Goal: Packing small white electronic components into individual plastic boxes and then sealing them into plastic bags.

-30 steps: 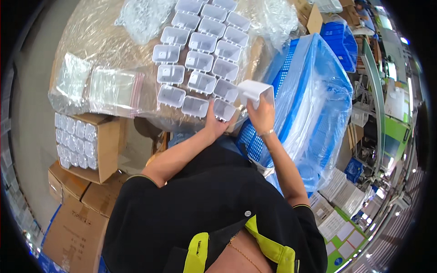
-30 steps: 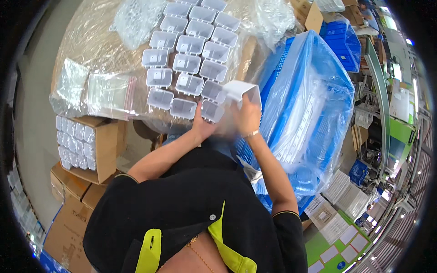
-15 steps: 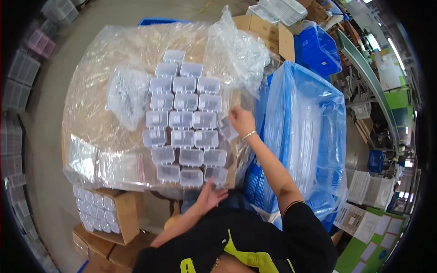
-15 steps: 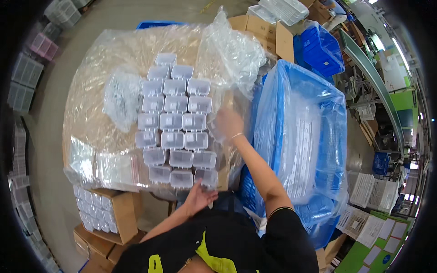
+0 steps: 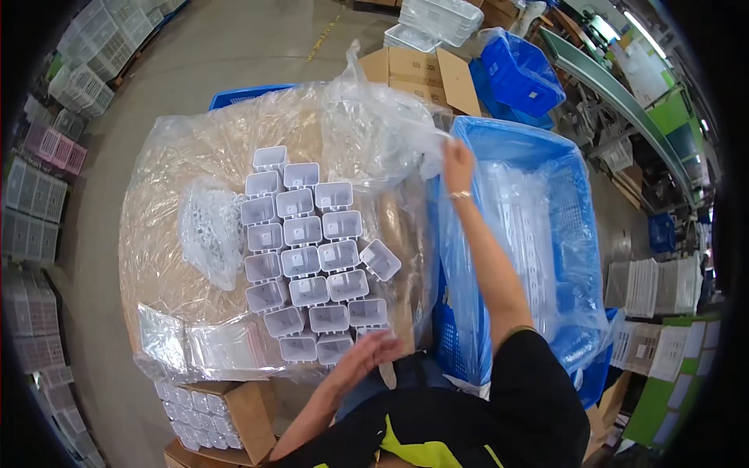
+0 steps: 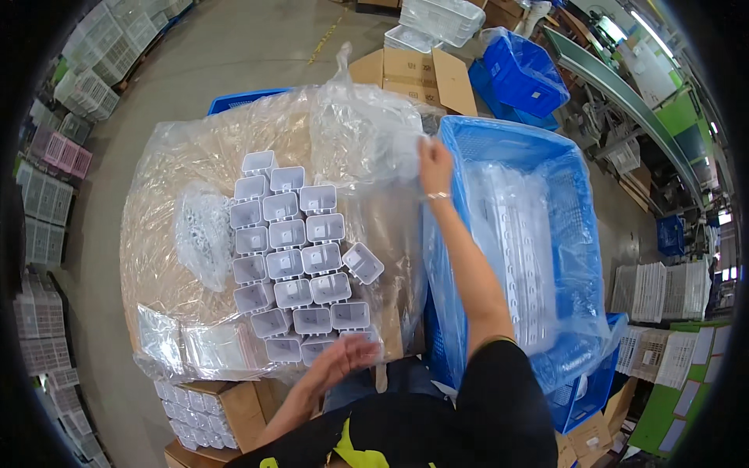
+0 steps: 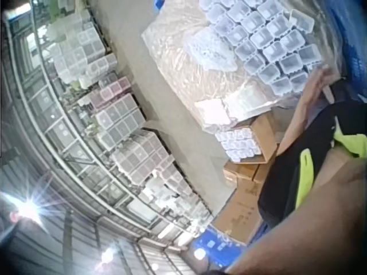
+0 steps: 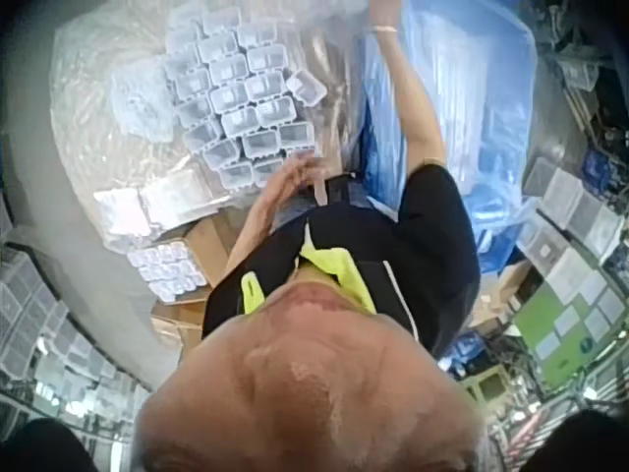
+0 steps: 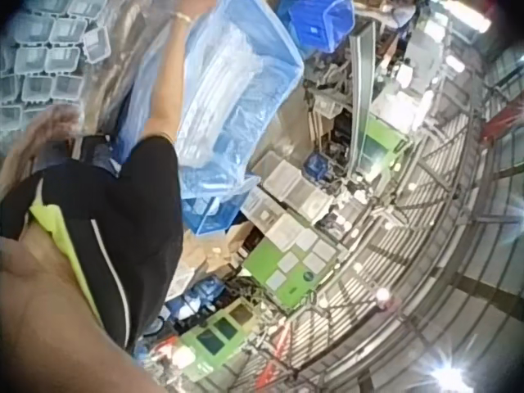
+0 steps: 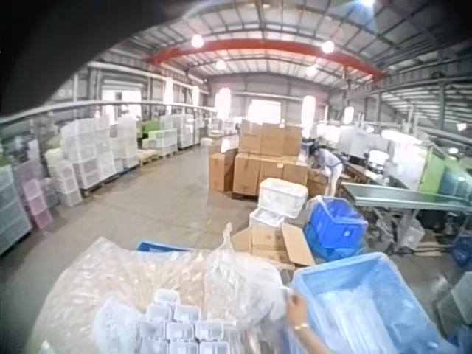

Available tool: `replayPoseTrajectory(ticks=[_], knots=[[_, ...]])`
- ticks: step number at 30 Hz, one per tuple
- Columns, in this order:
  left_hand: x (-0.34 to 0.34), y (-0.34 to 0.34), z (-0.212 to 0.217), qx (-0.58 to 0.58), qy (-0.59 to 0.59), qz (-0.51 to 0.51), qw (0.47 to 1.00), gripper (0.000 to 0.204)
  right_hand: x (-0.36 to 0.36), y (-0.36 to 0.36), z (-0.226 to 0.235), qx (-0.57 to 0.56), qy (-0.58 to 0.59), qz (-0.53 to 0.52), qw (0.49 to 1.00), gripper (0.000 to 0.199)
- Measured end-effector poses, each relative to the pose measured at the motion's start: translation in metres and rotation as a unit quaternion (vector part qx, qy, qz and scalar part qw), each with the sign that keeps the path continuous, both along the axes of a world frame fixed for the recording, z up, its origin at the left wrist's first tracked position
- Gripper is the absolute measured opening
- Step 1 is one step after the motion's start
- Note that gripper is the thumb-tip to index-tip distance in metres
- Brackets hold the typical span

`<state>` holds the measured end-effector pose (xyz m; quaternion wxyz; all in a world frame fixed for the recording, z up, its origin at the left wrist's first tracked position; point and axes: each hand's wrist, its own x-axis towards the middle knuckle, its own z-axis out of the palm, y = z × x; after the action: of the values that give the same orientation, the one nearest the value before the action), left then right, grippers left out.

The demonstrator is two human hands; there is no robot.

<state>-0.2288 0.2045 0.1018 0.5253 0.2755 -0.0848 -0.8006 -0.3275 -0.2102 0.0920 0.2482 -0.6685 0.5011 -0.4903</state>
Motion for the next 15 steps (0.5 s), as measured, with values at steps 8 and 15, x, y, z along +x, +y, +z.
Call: replayPoseTrajectory(ticks=[8, 15], knots=[[-0.015, -0.167, 0.003, -0.007, 0.007, 0.084, 0.996, 0.098, -0.210, 0.219, 0.160, 0.175, -0.407, -0.027, 0.896, 0.014], [-0.094, -0.287, -0.056, 0.068, 0.007, 0.063, 0.996, 0.094, -0.349, 0.439, 0.102, 0.402, -0.335, 0.037, 0.851, 0.013]])
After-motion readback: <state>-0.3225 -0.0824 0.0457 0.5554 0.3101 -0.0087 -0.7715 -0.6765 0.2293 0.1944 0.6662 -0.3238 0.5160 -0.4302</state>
